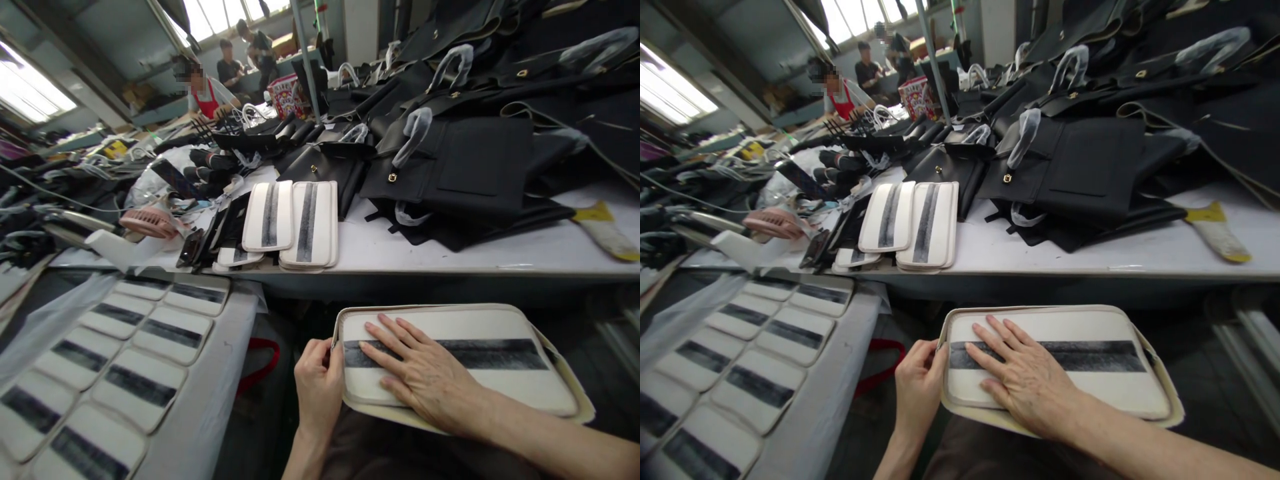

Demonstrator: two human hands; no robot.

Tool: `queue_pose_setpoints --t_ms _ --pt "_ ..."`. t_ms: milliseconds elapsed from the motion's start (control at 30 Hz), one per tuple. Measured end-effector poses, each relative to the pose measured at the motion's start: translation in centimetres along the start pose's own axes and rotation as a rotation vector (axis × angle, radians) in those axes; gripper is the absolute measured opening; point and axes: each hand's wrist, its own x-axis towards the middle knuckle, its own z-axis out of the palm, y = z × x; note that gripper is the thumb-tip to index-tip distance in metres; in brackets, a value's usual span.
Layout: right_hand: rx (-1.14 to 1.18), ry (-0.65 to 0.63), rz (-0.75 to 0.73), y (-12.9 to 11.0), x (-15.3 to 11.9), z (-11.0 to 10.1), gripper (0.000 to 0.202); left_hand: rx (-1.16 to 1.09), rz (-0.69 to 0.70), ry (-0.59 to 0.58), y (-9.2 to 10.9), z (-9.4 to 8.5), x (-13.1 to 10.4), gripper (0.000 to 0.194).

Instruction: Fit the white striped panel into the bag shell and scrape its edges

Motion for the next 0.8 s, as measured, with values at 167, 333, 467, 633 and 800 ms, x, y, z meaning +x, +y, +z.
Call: queue_pose_setpoints --t_ms 167,333,467,633,800 --pt "0.044 0.029 0.013 0.0 -0.1 0.2 0.060 -0.047 0.012 -0.032 -0.2 -0.1 -1.1 0.024" --pt "0.041 0.032 0.020 -0.1 -0.2 0.2 0.061 -0.075 0.002 -0.060 -1.2 0.1 -2.5 0.034" --pt "0.017 -0.001 0.021 -0.1 -0.2 0.2 0.062 -0.112 -0.041 -0.062 -1.2 0.2 -3.1 0.037" --pt "0.026 -0.015 0.019 0.0 -0.2 0.4 0.060 -0.431 -0.260 -0.138 -1.2 -0.1 -2.2 0.039" --pt "0.040 0.006 0.010 0.1 -0.2 0.5 0.060 -0.782 -0.488 -0.196 -2.0 0.2 -1.2 0.037"
